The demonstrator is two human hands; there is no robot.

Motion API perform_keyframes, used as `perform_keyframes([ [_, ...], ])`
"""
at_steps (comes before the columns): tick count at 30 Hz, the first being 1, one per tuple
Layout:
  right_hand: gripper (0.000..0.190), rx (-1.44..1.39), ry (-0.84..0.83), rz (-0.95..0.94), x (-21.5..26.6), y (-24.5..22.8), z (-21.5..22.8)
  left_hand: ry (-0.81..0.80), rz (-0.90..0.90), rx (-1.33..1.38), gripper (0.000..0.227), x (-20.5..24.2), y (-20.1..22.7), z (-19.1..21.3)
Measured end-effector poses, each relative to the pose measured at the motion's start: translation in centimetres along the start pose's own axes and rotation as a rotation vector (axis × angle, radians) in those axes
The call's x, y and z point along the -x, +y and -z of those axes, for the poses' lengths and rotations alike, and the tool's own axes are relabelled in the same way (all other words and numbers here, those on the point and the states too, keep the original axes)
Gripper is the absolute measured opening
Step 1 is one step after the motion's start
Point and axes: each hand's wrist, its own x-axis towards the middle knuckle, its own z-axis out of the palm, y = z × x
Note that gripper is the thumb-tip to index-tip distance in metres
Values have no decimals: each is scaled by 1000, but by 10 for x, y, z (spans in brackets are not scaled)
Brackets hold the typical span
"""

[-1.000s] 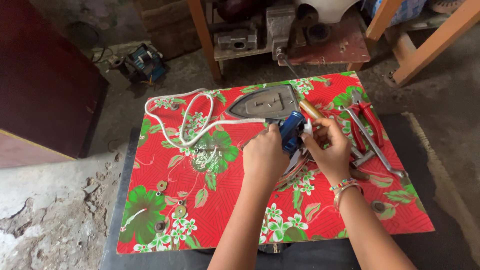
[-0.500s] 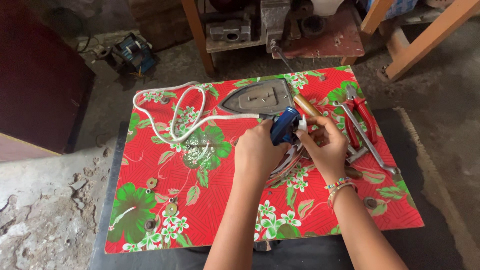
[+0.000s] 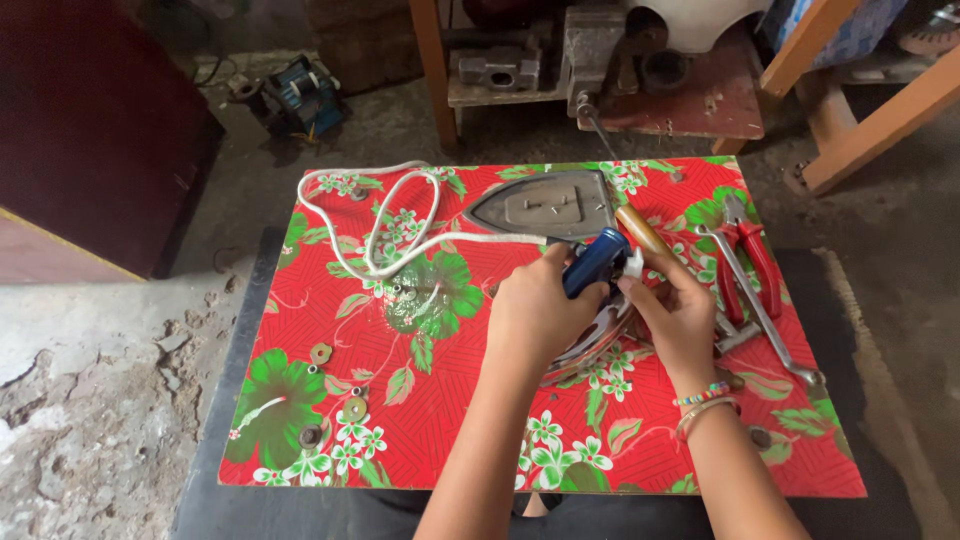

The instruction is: The person repairs an electric iron by using a screwdriver to manipulate internal components and screws on the blue handle section. They handle the iron body, the power cord, and a small white plastic piece.

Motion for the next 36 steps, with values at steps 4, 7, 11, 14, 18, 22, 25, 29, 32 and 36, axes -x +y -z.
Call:
perform_keyframes([
  [4,41,87,-9,26,0,2,2,-9,5,20,57,-1,-1,-1],
  [7,37,66,-15,131,3,2,-1,-19,6,84,59,-1,-3,1],
  [11,30,147,-31,249,4,-3,-2,-83,74,160,67,-2,-4,5],
  [14,30,176,-24,259,6,-8,-2,-127,130,233,70,-2,-3,8],
  [18,28,123,-24,177,4,-6,-1,-100,141,239,70,-4,-2,3],
  [22,25,129,-30,183,2,0,-1,-87,125,170,66,-10,-7,-6],
  [25,26,156,-11,76,2,-4,-3,-41,80,101,64,-13,-13,-12],
  [29,31,261,29,249,4,-16,-5,-35,55,114,66,-13,-15,-14],
  [32,33,254,66,315,5,-19,-7,-36,21,90,69,-13,-13,-10],
  [36,38,135,83,318,3,-14,-10,-72,41,77,73,-9,-9,-3],
])
